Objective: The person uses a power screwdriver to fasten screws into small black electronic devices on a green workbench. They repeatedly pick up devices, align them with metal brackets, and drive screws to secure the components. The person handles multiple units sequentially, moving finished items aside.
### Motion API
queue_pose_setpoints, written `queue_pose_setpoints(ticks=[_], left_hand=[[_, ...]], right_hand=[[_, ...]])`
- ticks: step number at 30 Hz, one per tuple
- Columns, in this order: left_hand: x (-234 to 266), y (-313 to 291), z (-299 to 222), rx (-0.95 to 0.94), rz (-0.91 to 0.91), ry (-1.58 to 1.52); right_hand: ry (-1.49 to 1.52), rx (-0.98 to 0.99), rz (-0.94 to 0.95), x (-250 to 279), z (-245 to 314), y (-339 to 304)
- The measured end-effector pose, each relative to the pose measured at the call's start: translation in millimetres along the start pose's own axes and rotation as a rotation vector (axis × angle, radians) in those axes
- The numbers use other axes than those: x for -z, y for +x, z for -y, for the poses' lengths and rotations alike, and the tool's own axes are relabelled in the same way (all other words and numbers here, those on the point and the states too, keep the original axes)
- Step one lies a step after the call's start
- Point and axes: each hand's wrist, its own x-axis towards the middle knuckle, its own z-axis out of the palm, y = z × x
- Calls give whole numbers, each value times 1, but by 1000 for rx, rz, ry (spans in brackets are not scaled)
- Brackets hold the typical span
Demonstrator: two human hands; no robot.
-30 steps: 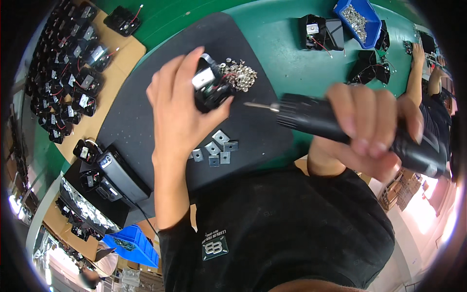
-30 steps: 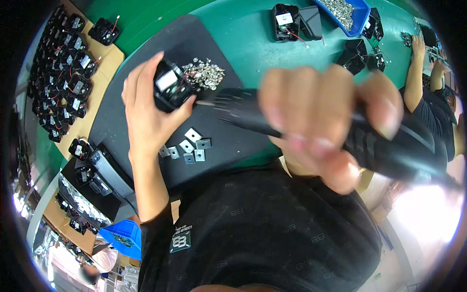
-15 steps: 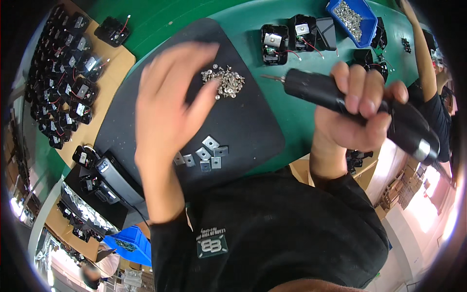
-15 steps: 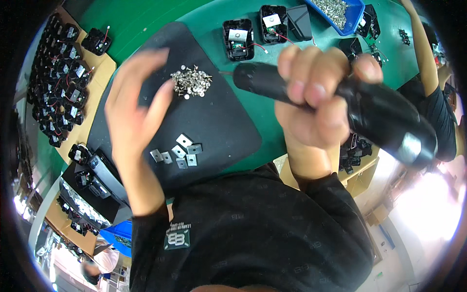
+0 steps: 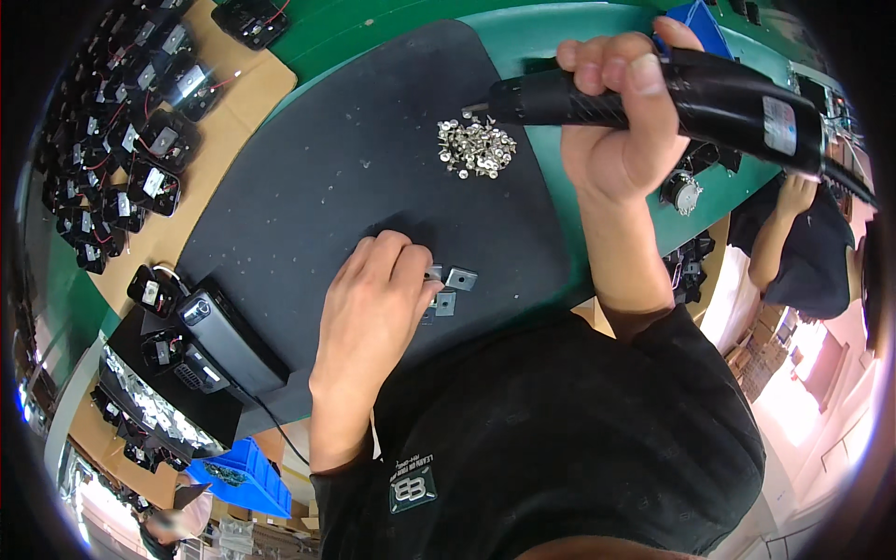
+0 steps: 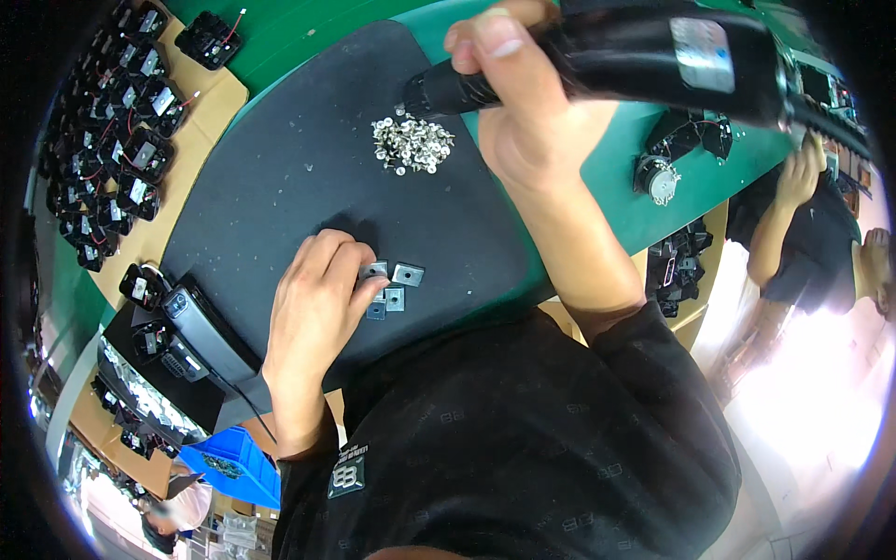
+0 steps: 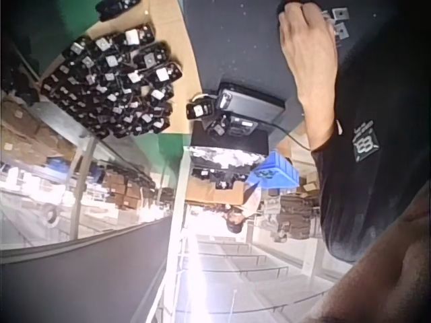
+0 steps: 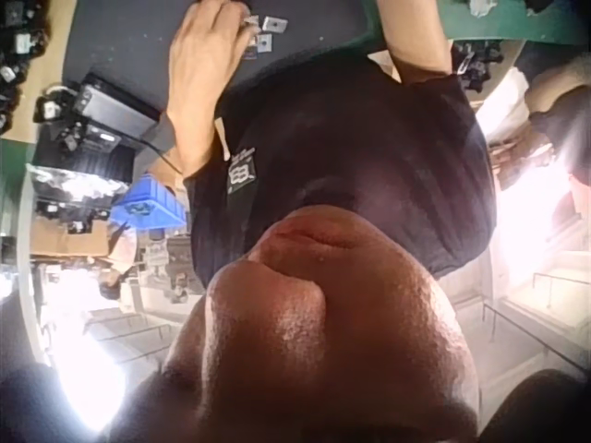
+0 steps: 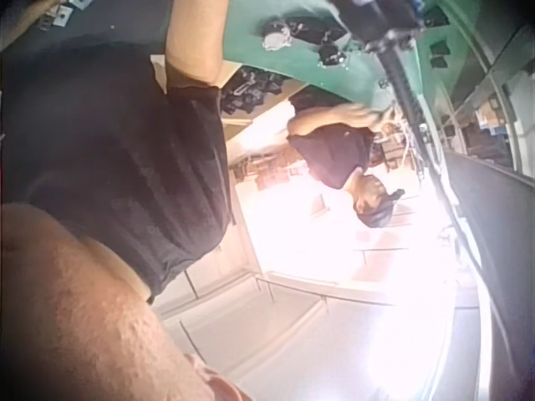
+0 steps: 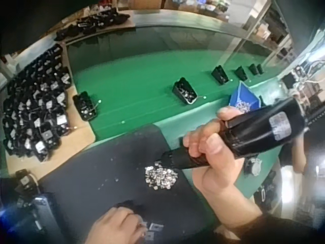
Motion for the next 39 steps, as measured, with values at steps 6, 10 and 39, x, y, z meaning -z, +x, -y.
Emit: queue_pose_setpoints(ticks=[6,10,39], left_hand=[[0,-3,-1,12,61,66],[-1,-1,-3,70,-16,-45],[131,163,90,344,-516,545]], right_hand=[[175,-24,13,5,16,4],[92,4,-9,-8,34,3],[226,-103,-90,35,56,-13]])
